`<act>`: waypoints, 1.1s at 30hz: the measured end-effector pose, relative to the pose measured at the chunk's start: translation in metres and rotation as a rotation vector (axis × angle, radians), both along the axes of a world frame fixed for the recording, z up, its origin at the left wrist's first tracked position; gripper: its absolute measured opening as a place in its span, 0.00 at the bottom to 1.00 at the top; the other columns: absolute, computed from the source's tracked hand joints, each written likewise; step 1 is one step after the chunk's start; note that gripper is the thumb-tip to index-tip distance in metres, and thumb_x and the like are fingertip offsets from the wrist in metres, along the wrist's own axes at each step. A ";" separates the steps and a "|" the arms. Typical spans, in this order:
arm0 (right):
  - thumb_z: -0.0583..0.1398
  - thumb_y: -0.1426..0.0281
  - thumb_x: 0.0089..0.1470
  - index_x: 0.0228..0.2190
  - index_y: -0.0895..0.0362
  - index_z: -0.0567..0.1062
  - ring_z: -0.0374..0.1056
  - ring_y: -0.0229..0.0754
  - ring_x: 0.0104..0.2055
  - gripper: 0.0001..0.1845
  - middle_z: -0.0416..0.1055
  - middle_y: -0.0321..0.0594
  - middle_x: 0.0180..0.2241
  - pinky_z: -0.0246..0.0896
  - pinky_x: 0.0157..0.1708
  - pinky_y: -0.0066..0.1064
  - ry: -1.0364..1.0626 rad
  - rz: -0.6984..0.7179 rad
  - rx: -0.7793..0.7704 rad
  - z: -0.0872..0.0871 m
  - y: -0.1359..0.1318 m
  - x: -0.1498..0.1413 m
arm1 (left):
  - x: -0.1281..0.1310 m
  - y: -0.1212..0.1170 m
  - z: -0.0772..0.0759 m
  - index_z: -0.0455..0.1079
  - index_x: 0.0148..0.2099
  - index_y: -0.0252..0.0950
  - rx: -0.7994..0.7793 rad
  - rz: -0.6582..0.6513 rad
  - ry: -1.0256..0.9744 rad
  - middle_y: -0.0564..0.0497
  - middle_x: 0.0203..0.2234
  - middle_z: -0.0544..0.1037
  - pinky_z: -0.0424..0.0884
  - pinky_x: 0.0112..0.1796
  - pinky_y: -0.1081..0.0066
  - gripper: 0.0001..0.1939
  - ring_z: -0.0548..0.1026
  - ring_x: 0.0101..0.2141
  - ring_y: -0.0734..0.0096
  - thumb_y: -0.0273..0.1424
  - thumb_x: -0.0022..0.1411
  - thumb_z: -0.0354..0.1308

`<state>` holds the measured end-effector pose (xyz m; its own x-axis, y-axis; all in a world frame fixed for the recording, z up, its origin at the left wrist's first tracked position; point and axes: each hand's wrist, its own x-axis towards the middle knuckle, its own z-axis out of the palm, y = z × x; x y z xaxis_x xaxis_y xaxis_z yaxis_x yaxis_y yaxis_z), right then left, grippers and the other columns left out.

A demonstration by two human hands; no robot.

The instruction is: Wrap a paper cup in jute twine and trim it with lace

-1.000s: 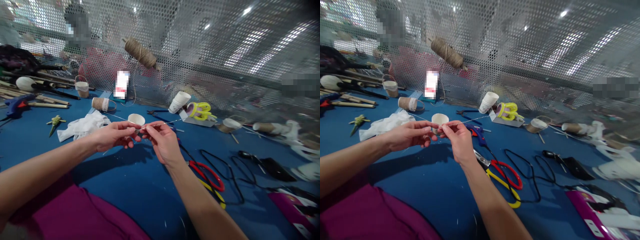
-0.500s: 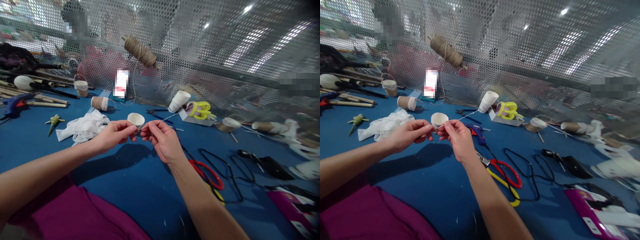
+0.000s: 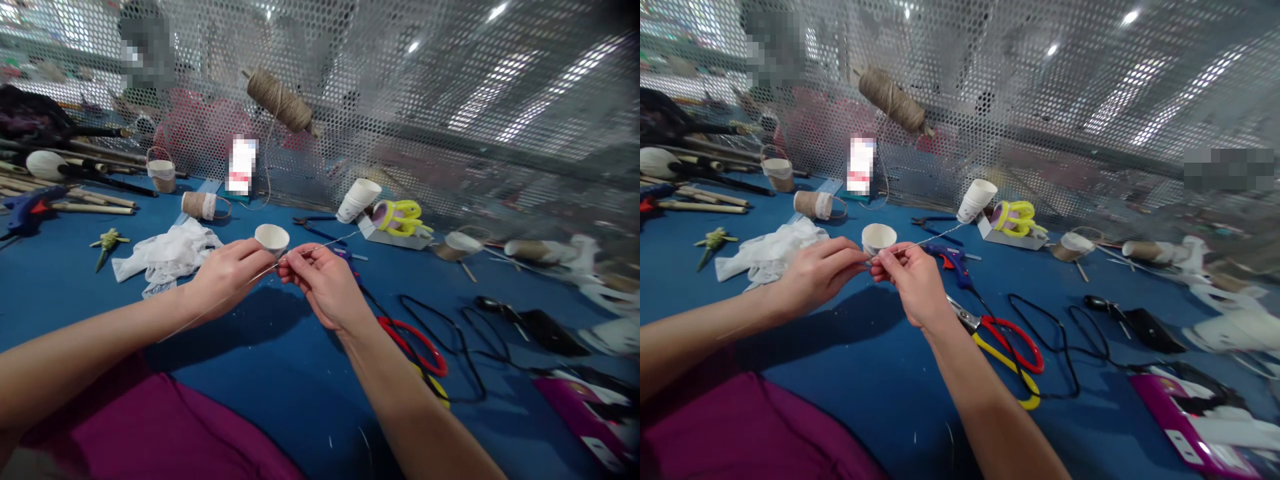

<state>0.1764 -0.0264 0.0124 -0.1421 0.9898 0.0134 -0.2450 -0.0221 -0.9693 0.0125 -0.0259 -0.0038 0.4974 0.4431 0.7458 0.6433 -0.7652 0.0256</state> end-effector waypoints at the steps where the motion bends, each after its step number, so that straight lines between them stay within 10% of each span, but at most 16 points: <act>1: 0.66 0.69 0.40 0.24 0.59 0.71 0.68 0.32 0.23 0.10 0.73 0.33 0.20 0.63 0.25 0.25 0.005 0.004 0.012 -0.001 -0.001 -0.001 | 0.000 0.000 0.000 0.69 0.36 0.31 -0.038 -0.002 -0.019 0.49 0.26 0.74 0.69 0.27 0.75 0.10 0.71 0.26 0.74 0.28 0.64 0.47; 12: 0.64 0.66 0.44 0.25 0.57 0.67 0.66 0.32 0.22 0.11 0.70 0.32 0.20 0.61 0.25 0.27 0.095 0.160 -0.260 -0.006 0.001 0.000 | -0.003 0.000 -0.002 0.68 0.39 0.31 0.119 0.035 0.231 0.46 0.28 0.73 0.68 0.26 0.69 0.14 0.70 0.26 0.68 0.20 0.61 0.41; 23: 0.66 0.71 0.40 0.24 0.58 0.67 0.64 0.31 0.22 0.11 0.68 0.29 0.18 0.56 0.24 0.26 -0.061 0.106 -0.079 -0.006 0.002 0.004 | -0.004 0.005 0.008 0.70 0.40 0.33 -0.633 -0.083 -0.034 0.52 0.24 0.77 0.67 0.28 0.76 0.11 0.74 0.25 0.75 0.24 0.61 0.47; 33: 0.63 0.68 0.44 0.26 0.57 0.68 0.64 0.31 0.23 0.09 0.69 0.31 0.20 0.59 0.26 0.27 -0.127 0.123 -0.038 -0.006 0.005 0.007 | -0.007 0.009 0.012 0.70 0.36 0.32 -0.641 -0.077 -0.020 0.51 0.25 0.77 0.65 0.28 0.76 0.09 0.73 0.25 0.75 0.25 0.60 0.48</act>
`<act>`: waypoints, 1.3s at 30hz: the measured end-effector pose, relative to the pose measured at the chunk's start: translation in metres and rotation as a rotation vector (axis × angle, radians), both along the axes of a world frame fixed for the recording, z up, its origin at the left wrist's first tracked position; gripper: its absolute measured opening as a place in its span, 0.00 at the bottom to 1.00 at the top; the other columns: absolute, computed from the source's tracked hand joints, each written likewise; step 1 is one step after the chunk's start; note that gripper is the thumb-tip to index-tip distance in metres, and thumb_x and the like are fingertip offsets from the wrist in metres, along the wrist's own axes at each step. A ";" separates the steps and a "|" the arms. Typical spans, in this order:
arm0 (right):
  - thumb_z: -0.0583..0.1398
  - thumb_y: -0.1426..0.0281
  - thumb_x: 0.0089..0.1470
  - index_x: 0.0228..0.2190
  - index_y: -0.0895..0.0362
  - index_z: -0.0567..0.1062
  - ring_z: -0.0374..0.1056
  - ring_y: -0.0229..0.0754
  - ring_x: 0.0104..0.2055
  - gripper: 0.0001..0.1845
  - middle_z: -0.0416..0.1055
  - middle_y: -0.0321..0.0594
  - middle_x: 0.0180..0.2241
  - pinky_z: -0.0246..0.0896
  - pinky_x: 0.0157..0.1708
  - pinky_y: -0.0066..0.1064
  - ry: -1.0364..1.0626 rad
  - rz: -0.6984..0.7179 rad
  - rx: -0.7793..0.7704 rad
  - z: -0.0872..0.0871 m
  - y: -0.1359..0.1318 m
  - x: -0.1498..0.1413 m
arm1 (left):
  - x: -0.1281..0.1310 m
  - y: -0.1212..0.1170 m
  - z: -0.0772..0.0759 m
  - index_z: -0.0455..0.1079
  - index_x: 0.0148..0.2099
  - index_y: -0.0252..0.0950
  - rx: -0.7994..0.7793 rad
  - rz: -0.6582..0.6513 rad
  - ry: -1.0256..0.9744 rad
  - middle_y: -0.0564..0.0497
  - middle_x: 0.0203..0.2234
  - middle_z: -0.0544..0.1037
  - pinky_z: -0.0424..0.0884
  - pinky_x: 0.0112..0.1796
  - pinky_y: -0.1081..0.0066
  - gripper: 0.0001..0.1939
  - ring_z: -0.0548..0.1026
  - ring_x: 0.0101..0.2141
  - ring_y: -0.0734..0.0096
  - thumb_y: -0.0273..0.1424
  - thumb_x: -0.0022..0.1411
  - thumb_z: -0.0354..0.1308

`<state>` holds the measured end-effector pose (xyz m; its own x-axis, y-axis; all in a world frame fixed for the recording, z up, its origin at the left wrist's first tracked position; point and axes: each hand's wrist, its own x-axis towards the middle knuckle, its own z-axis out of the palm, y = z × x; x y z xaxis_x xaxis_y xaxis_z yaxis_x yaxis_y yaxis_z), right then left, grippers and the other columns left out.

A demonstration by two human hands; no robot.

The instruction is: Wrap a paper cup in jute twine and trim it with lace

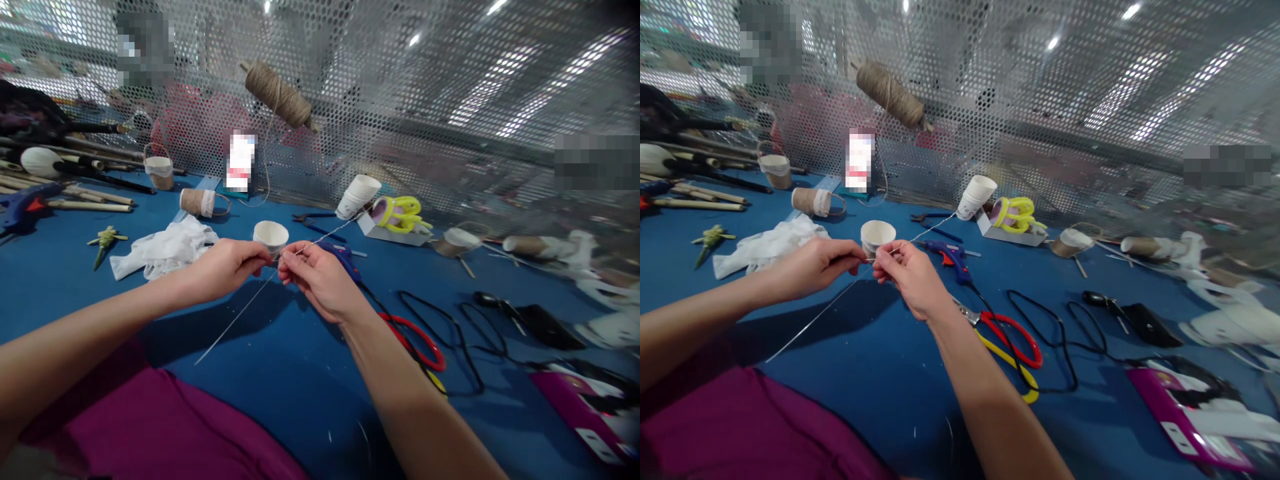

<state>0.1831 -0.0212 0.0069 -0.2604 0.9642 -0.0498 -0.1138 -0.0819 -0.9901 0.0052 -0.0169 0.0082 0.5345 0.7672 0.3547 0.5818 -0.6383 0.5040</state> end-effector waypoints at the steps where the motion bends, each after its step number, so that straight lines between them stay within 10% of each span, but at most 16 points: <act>1: 0.63 0.67 0.45 0.26 0.57 0.68 0.65 0.32 0.24 0.09 0.69 0.32 0.21 0.59 0.26 0.27 -0.008 -0.038 0.005 0.000 0.001 0.000 | 0.001 -0.001 -0.001 0.70 0.36 0.32 0.051 0.025 0.010 0.50 0.25 0.77 0.65 0.27 0.75 0.09 0.72 0.25 0.75 0.25 0.61 0.48; 12: 0.64 0.70 0.43 0.25 0.58 0.70 0.68 0.33 0.24 0.07 0.72 0.35 0.22 0.64 0.28 0.29 0.034 -0.208 0.053 0.007 0.001 0.001 | 0.002 -0.013 -0.002 0.69 0.38 0.34 0.872 0.109 0.121 0.45 0.34 0.76 0.67 0.33 0.67 0.07 0.69 0.34 0.66 0.24 0.60 0.51; 16: 0.63 0.71 0.43 0.24 0.57 0.69 0.68 0.33 0.25 0.06 0.72 0.34 0.22 0.65 0.30 0.29 0.126 -0.269 0.089 0.009 0.003 0.002 | 0.007 -0.023 0.001 0.69 0.34 0.33 0.789 -0.056 0.151 0.47 0.27 0.75 0.69 0.31 0.70 0.08 0.70 0.29 0.71 0.25 0.62 0.48; 27: 0.63 0.73 0.44 0.22 0.56 0.68 0.68 0.33 0.28 0.07 0.71 0.33 0.23 0.66 0.34 0.28 0.350 -0.371 -0.001 0.000 0.013 0.007 | 0.017 -0.020 -0.023 0.57 0.53 0.21 0.691 0.098 0.183 0.29 0.51 0.64 0.66 0.50 0.51 0.17 0.59 0.55 0.50 0.19 0.61 0.44; 34: 0.62 0.75 0.44 0.21 0.57 0.70 0.67 0.32 0.26 0.05 0.70 0.34 0.22 0.65 0.31 0.27 0.387 -0.256 -0.105 0.000 0.007 -0.003 | 0.013 -0.010 -0.023 0.60 0.49 0.30 0.683 0.085 -0.076 0.39 0.42 0.70 0.69 0.45 0.57 0.13 0.68 0.46 0.59 0.24 0.61 0.49; 39: 0.63 0.74 0.44 0.23 0.57 0.70 0.68 0.32 0.26 0.05 0.72 0.34 0.22 0.63 0.30 0.26 0.373 -0.158 -0.095 0.000 -0.004 -0.013 | 0.009 -0.011 -0.014 0.66 0.39 0.31 0.299 0.106 -0.280 0.48 0.30 0.73 0.70 0.31 0.73 0.06 0.71 0.30 0.73 0.28 0.61 0.51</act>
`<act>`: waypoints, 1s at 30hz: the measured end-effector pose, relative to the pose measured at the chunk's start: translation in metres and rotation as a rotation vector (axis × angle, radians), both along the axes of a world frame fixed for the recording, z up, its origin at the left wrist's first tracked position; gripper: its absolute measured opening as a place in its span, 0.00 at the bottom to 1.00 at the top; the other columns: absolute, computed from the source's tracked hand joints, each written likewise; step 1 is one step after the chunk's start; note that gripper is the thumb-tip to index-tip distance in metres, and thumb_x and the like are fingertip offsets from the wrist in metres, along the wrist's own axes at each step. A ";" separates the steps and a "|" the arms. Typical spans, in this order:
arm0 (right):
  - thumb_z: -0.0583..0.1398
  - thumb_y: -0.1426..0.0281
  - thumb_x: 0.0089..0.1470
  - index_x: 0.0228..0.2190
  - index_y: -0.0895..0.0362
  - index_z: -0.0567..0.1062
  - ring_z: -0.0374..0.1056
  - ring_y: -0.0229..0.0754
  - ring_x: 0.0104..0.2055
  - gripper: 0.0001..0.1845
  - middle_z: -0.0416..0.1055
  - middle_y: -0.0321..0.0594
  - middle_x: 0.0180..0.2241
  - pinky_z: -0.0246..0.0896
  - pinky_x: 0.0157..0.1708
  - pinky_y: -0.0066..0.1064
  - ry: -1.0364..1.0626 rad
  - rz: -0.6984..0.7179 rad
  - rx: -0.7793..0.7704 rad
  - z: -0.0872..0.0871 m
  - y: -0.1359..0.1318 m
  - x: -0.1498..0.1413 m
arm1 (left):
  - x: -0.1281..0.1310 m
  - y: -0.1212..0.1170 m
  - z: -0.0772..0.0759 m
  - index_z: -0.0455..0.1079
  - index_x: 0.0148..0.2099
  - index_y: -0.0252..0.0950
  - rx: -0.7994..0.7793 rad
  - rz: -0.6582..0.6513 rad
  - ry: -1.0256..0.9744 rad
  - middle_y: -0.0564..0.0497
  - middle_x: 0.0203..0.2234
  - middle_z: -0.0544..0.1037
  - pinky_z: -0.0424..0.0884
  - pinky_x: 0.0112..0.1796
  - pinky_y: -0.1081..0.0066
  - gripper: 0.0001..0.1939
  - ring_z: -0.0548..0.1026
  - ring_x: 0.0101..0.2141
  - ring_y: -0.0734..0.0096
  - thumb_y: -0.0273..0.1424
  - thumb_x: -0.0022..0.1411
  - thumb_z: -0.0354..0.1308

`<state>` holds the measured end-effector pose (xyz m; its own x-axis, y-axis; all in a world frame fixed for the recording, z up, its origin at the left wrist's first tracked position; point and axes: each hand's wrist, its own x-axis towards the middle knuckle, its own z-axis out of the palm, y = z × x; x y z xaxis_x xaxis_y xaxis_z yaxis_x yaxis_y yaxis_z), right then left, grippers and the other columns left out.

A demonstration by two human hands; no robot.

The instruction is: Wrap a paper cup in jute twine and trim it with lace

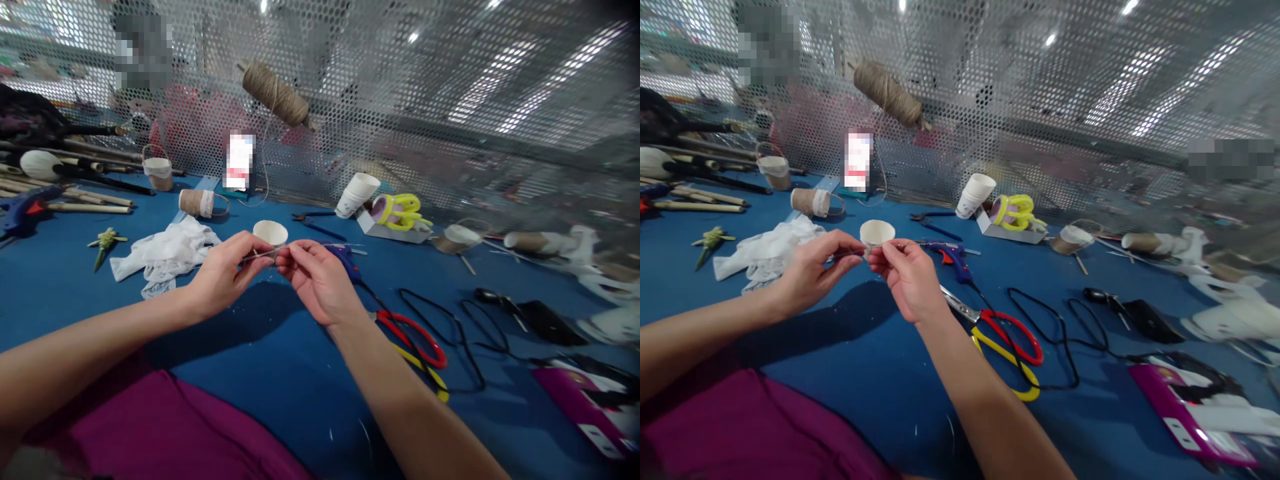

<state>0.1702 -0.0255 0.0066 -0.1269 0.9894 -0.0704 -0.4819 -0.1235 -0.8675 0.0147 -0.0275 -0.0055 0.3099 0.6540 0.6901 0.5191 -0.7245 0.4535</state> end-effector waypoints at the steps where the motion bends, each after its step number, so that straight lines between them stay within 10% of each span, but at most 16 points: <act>1: 0.63 0.74 0.43 0.23 0.57 0.70 0.68 0.33 0.26 0.05 0.72 0.34 0.22 0.63 0.29 0.26 -0.002 0.023 0.006 0.000 -0.001 -0.001 | 0.000 0.000 0.002 0.67 0.37 0.31 -0.079 -0.014 -0.036 0.49 0.28 0.74 0.68 0.29 0.75 0.06 0.71 0.28 0.75 0.28 0.61 0.51; 7: 0.64 0.71 0.44 0.24 0.59 0.71 0.68 0.31 0.26 0.05 0.72 0.34 0.22 0.62 0.29 0.24 -0.033 0.083 -0.045 -0.003 0.000 0.001 | -0.001 0.002 0.004 0.69 0.37 0.31 -0.229 -0.046 -0.114 0.50 0.27 0.75 0.67 0.28 0.78 0.06 0.71 0.28 0.76 0.28 0.60 0.53; 19: 0.61 0.76 0.46 0.23 0.59 0.70 0.66 0.29 0.22 0.04 0.71 0.33 0.19 0.61 0.26 0.23 -0.116 0.035 -0.130 0.001 -0.003 0.000 | -0.006 0.002 -0.001 0.69 0.36 0.31 0.535 0.037 0.357 0.47 0.27 0.75 0.66 0.26 0.72 0.07 0.71 0.25 0.72 0.24 0.62 0.49; 24: 0.61 0.76 0.45 0.24 0.58 0.69 0.66 0.30 0.22 0.04 0.70 0.31 0.19 0.62 0.26 0.24 -0.207 -0.071 0.060 0.000 -0.006 -0.001 | -0.003 0.001 0.000 0.70 0.34 0.31 0.207 -0.032 0.130 0.48 0.27 0.73 0.66 0.27 0.75 0.07 0.70 0.27 0.75 0.27 0.61 0.51; 30: 0.61 0.75 0.45 0.25 0.58 0.69 0.67 0.31 0.23 0.05 0.70 0.30 0.20 0.64 0.26 0.25 -0.243 -0.138 0.245 0.000 -0.010 -0.004 | 0.002 0.000 0.009 0.66 0.28 0.32 -0.804 -0.263 -0.456 0.56 0.18 0.66 0.58 0.20 0.80 0.09 0.62 0.18 0.82 0.32 0.58 0.54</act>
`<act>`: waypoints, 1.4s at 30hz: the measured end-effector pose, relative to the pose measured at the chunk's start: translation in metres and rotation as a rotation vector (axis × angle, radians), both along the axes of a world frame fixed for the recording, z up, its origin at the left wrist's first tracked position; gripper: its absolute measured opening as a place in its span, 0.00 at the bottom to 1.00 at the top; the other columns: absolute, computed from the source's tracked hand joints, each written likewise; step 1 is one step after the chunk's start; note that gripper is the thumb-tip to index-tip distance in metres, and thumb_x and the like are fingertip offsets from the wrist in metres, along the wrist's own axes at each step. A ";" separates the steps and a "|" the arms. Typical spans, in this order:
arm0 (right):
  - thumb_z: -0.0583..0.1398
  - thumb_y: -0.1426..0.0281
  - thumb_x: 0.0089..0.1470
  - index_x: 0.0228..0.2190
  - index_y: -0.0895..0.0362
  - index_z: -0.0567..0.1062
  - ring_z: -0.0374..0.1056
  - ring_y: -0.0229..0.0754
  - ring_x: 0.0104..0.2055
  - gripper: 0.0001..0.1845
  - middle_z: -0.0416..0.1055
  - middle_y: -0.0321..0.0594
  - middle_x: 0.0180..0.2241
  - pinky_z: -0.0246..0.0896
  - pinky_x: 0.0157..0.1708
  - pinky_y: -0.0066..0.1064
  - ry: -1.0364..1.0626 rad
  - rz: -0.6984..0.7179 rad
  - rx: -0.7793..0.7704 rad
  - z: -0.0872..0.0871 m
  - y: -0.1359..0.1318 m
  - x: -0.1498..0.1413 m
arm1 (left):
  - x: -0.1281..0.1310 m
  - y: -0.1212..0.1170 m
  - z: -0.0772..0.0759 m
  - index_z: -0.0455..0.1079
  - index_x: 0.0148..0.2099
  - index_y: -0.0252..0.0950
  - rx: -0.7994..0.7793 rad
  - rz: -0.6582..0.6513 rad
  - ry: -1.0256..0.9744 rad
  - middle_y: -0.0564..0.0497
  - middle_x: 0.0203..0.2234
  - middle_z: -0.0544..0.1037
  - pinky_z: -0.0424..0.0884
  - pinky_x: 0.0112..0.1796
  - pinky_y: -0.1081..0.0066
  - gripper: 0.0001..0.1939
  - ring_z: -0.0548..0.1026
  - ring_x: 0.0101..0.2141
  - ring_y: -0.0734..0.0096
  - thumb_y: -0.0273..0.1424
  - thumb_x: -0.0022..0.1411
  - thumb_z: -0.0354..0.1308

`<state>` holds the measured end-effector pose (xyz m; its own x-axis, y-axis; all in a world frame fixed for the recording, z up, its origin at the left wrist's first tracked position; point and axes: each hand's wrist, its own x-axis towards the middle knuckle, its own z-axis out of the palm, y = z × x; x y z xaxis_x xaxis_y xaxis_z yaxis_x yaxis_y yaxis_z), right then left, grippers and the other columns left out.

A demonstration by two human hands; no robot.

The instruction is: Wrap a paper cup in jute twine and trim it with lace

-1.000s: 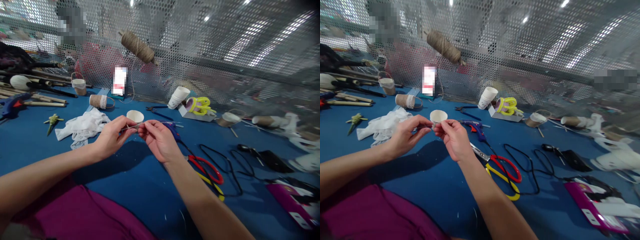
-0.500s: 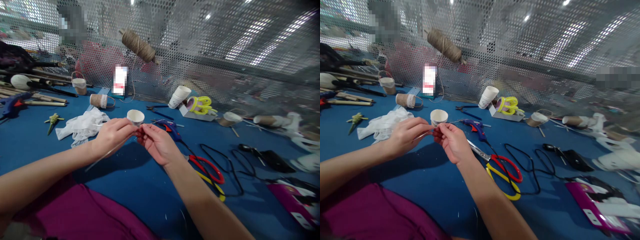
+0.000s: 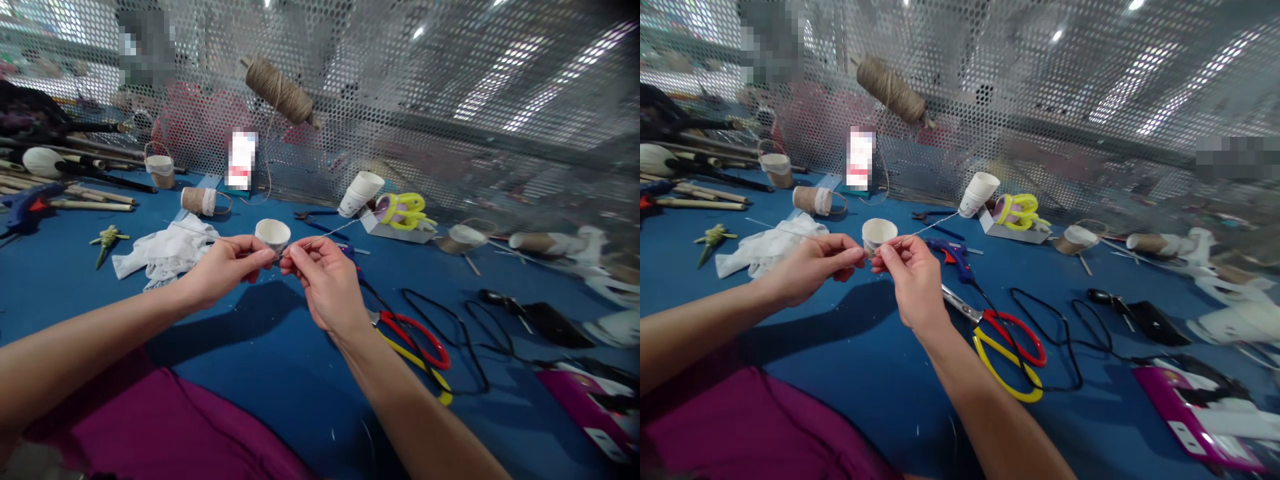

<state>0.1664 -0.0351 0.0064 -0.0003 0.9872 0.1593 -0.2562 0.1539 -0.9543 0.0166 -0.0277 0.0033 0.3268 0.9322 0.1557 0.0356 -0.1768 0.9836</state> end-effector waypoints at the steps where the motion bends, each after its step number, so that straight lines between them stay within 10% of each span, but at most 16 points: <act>1: 0.61 0.75 0.45 0.25 0.58 0.69 0.67 0.31 0.23 0.04 0.70 0.30 0.20 0.64 0.26 0.24 0.010 0.004 0.004 0.001 0.000 0.000 | 0.001 0.000 0.000 0.65 0.28 0.33 -0.133 -0.042 -0.084 0.56 0.19 0.66 0.58 0.20 0.80 0.10 0.62 0.18 0.83 0.33 0.58 0.54; 5: 0.61 0.76 0.45 0.25 0.58 0.69 0.67 0.30 0.24 0.04 0.70 0.30 0.20 0.64 0.27 0.24 0.067 0.035 -0.059 0.003 0.000 0.000 | 0.002 0.000 -0.002 0.64 0.28 0.33 -0.180 -0.051 -0.111 0.55 0.21 0.68 0.58 0.20 0.79 0.11 0.62 0.18 0.82 0.34 0.58 0.52; 11: 0.61 0.73 0.48 0.23 0.59 0.70 0.67 0.30 0.22 0.04 0.71 0.34 0.20 0.63 0.26 0.24 0.056 0.146 -0.290 0.006 0.004 0.005 | -0.007 0.001 -0.007 0.70 0.34 0.33 1.134 0.250 0.613 0.48 0.28 0.73 0.63 0.28 0.71 0.07 0.68 0.27 0.73 0.25 0.61 0.50; 14: 0.61 0.74 0.48 0.23 0.60 0.71 0.67 0.30 0.22 0.05 0.72 0.34 0.20 0.63 0.26 0.23 0.075 0.158 -0.343 0.009 0.005 0.007 | -0.010 0.002 -0.008 0.69 0.38 0.32 1.416 0.284 0.844 0.46 0.29 0.74 0.62 0.27 0.70 0.08 0.67 0.26 0.71 0.24 0.61 0.48; 28: 0.53 0.77 0.55 0.19 0.59 0.71 0.68 0.30 0.24 0.15 0.71 0.36 0.20 0.66 0.30 0.21 0.275 0.114 -0.415 0.012 0.009 0.008 | -0.005 0.001 -0.012 0.68 0.40 0.28 1.370 0.270 0.901 0.42 0.33 0.74 0.66 0.28 0.68 0.09 0.68 0.29 0.68 0.24 0.63 0.47; 38: 0.57 0.75 0.52 0.20 0.59 0.72 0.69 0.30 0.25 0.11 0.73 0.35 0.21 0.67 0.35 0.24 0.198 0.162 -0.329 0.007 0.012 0.011 | -0.005 0.006 -0.015 0.68 0.40 0.30 1.137 0.265 0.541 0.45 0.32 0.73 0.70 0.32 0.74 0.07 0.71 0.32 0.73 0.26 0.62 0.50; 42: 0.60 0.74 0.49 0.22 0.59 0.73 0.69 0.31 0.24 0.07 0.73 0.35 0.21 0.67 0.29 0.23 0.117 0.175 -0.339 0.009 0.011 0.013 | -0.008 0.005 -0.012 0.68 0.39 0.30 1.277 0.275 0.635 0.46 0.30 0.73 0.68 0.30 0.72 0.07 0.69 0.30 0.72 0.26 0.62 0.50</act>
